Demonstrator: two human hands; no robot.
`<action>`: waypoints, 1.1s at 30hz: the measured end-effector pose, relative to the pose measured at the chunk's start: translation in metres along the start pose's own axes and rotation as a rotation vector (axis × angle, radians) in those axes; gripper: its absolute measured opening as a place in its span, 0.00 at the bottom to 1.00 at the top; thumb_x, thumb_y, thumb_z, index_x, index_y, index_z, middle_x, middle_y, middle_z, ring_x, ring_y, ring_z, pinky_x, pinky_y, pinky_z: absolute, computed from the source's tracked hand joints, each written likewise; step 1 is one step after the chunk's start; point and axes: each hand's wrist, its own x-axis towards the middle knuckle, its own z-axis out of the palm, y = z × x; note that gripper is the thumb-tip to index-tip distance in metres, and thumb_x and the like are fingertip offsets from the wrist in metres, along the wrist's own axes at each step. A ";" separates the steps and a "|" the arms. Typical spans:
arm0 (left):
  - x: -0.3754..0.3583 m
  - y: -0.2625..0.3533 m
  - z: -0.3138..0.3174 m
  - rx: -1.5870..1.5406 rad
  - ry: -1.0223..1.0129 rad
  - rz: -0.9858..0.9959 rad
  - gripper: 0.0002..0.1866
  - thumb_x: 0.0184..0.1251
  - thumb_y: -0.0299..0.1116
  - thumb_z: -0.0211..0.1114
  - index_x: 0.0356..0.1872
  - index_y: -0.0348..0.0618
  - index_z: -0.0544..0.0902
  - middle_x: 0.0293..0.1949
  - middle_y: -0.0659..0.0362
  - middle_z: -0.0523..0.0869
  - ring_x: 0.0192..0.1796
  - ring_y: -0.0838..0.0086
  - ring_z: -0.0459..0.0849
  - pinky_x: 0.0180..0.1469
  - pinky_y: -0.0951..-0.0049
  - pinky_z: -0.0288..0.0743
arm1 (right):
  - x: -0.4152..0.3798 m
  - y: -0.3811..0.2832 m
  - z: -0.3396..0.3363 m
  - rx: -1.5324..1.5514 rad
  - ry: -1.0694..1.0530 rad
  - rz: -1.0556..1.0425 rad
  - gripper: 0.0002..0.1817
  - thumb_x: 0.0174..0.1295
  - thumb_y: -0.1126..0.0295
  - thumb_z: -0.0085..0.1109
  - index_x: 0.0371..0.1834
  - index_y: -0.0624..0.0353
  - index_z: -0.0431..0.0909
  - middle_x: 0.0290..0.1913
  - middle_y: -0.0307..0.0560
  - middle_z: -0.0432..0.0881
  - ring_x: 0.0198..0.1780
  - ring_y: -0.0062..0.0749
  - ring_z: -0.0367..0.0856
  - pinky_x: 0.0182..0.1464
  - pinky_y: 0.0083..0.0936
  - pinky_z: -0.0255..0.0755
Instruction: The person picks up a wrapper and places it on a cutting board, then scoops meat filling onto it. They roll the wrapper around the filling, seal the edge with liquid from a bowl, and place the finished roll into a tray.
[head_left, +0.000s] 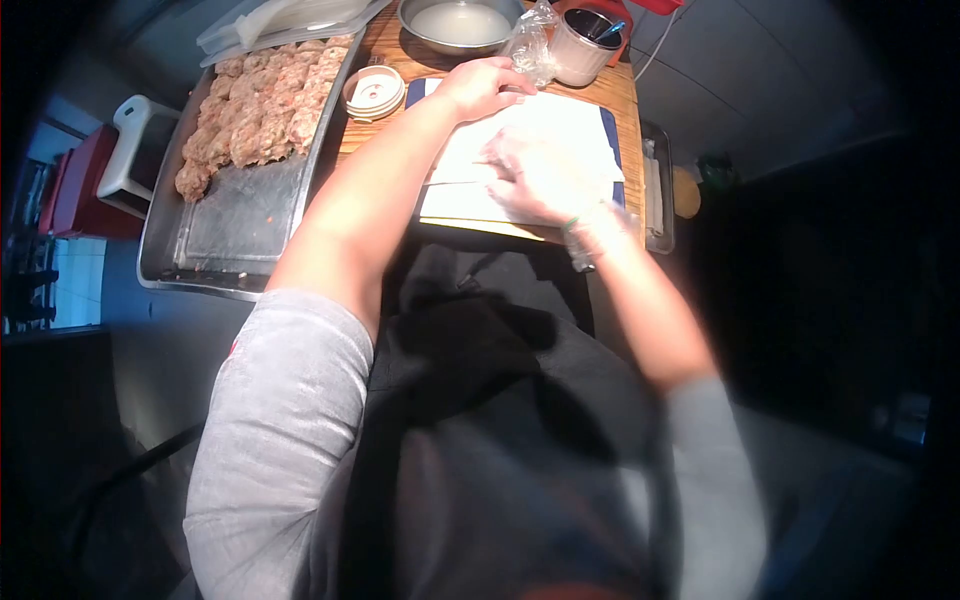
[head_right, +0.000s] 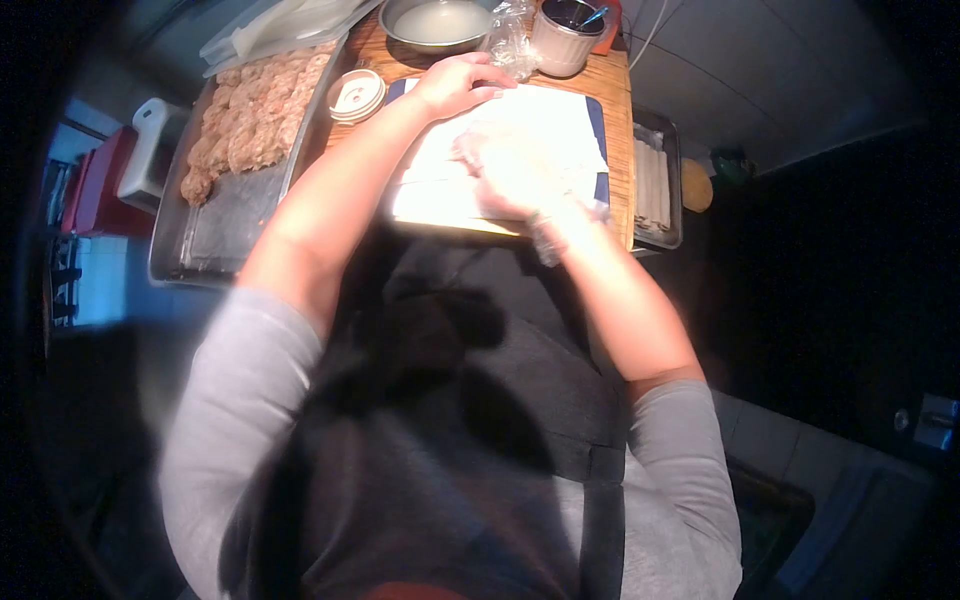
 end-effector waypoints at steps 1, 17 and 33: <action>-0.001 0.001 -0.001 -0.017 -0.007 -0.011 0.14 0.65 0.42 0.67 0.52 0.66 0.88 0.52 0.56 0.83 0.57 0.60 0.82 0.63 0.60 0.75 | 0.001 -0.005 0.002 -0.001 -0.038 0.008 0.10 0.55 0.69 0.64 0.38 0.60 0.79 0.38 0.50 0.81 0.44 0.46 0.81 0.49 0.39 0.74; -0.006 0.018 -0.012 -0.045 -0.030 -0.105 0.15 0.63 0.39 0.67 0.52 0.60 0.88 0.62 0.47 0.80 0.65 0.54 0.77 0.68 0.58 0.70 | -0.031 0.029 -0.067 0.182 -0.141 0.170 0.39 0.51 0.78 0.68 0.72 0.56 0.70 0.50 0.50 0.83 0.50 0.35 0.84 0.56 0.30 0.79; -0.004 0.014 -0.005 0.024 0.004 -0.070 0.16 0.62 0.38 0.67 0.52 0.58 0.88 0.56 0.51 0.84 0.60 0.58 0.82 0.62 0.58 0.75 | -0.068 0.056 -0.066 0.250 -0.013 0.284 0.30 0.58 0.81 0.66 0.67 0.60 0.75 0.51 0.49 0.85 0.52 0.33 0.85 0.58 0.27 0.79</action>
